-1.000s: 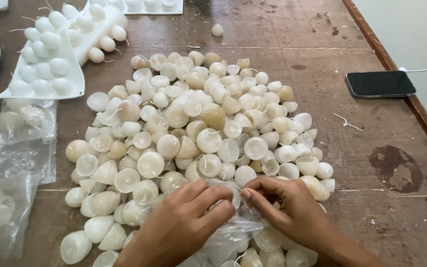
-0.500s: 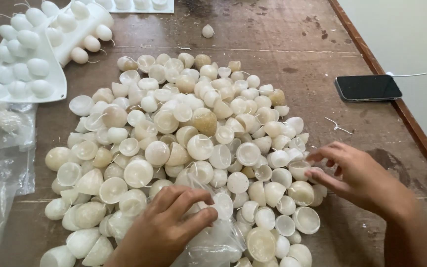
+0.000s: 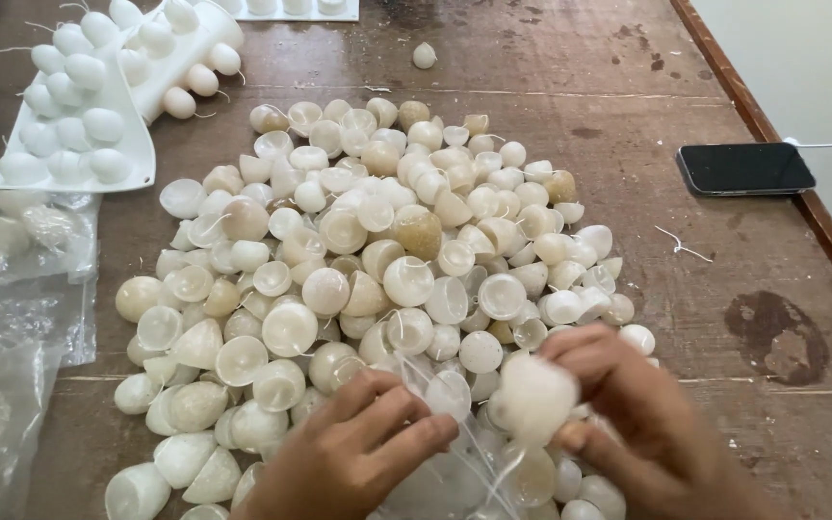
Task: The recorder is placing small white wax candle shells into clear plastic bags on a production table.
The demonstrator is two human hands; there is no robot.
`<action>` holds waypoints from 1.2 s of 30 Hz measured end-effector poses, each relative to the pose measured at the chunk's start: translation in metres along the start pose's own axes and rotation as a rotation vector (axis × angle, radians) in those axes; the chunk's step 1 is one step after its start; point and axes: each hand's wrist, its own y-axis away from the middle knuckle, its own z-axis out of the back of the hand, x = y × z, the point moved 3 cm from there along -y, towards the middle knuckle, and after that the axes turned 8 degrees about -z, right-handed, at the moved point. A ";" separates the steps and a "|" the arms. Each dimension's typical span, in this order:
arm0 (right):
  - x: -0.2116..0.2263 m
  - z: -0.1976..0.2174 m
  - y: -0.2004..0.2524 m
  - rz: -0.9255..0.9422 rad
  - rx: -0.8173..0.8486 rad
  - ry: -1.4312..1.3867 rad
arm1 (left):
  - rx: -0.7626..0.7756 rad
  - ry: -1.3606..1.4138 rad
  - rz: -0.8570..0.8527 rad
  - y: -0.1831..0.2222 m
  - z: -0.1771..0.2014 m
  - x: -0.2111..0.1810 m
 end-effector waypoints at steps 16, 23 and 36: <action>0.000 -0.024 -0.021 0.431 0.224 0.013 | -0.111 0.087 -0.102 -0.001 -0.003 -0.021; -0.052 0.035 -0.067 -0.204 -0.345 0.408 | -0.072 -0.068 -0.051 0.000 -0.018 -0.009; -0.081 0.028 -0.075 -0.437 -0.141 0.500 | 0.032 -0.060 0.087 -0.007 -0.006 -0.001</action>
